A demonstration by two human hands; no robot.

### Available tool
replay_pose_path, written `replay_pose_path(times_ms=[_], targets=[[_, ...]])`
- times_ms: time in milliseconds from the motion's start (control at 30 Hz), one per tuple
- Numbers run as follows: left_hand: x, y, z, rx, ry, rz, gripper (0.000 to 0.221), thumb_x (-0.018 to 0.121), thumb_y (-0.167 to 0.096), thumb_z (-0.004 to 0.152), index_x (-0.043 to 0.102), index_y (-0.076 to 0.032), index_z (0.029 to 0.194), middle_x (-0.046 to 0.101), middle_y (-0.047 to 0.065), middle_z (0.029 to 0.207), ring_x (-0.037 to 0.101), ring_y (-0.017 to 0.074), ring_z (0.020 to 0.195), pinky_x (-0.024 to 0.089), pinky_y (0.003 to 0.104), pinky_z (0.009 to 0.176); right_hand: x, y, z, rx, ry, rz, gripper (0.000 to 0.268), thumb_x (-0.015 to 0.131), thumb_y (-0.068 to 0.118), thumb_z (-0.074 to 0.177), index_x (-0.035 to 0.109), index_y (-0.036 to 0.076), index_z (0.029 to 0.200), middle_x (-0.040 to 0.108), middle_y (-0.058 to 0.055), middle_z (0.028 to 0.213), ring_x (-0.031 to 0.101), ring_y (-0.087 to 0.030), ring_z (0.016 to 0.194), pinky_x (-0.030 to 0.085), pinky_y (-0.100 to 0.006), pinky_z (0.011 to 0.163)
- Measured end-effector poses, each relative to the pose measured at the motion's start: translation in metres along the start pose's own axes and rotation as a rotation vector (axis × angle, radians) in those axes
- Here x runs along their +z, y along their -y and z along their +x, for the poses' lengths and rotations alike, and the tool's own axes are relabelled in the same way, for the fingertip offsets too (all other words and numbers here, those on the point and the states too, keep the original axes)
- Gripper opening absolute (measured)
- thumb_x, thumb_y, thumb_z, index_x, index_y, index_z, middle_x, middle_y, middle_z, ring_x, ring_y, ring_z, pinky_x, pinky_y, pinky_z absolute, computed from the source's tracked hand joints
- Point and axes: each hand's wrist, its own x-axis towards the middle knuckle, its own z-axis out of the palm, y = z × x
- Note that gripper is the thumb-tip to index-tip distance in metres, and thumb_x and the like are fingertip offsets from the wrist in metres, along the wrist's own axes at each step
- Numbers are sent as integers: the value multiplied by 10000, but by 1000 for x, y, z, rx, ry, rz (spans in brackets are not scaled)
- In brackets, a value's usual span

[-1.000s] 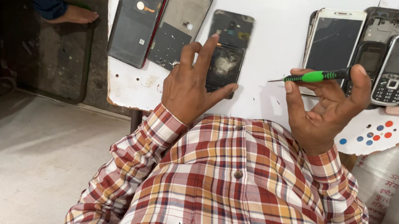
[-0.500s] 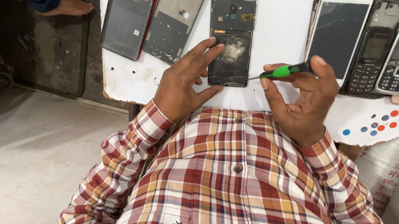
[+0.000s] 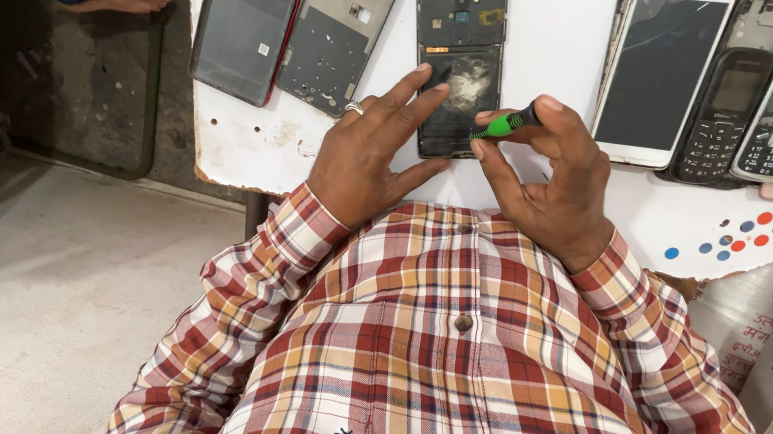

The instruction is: The person uses a green-handled screwdriver to remove screws from the back of a disassembled mobile phone. They then switch to a yellow-handled screwdriver to continue unscrewing components from the same device.

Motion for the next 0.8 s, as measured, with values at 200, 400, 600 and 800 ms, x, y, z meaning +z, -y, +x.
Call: replay_pose_path(times_ms=[200, 400, 600, 800], targets=[[3, 3, -2, -33, 28, -27, 704, 882, -343, 901, 553, -118, 1482, 489, 134, 1582, 693, 312, 1126, 571, 435, 1014, -2, 2, -3, 20, -19, -9, 810, 777, -67, 1010, 213, 109, 1564, 729, -176, 1162, 783, -255, 1031, 635, -308, 820], [2, 3, -2, -23, 23, -48, 694, 877, -345, 903, 561, -116, 1476, 486, 127, 1592, 696, 320, 1172, 576, 422, 1006, -2, 1, -3, 5, -10, -16, 810, 773, -61, 1017, 203, 112, 1566, 722, -165, 1184, 780, -253, 1025, 639, -322, 828], [2, 3, -2, -39, 41, -42, 681, 882, -348, 898, 578, -116, 1461, 487, 120, 1590, 696, 324, 1154, 580, 424, 981, -2, 2, 0, -12, -2, 1, 795, 763, -46, 1040, 220, 171, 1579, 693, -198, 1224, 773, -290, 1078, 696, -361, 873], [4, 5, -3, -51, 63, -31, 686, 890, -340, 879, 587, -105, 1448, 476, 117, 1600, 698, 318, 1145, 581, 415, 945, -4, 3, 7, -146, 18, -145, 818, 833, 56, 996, 248, 192, 1551, 718, -161, 1119, 761, -263, 1002, 641, -358, 762]])
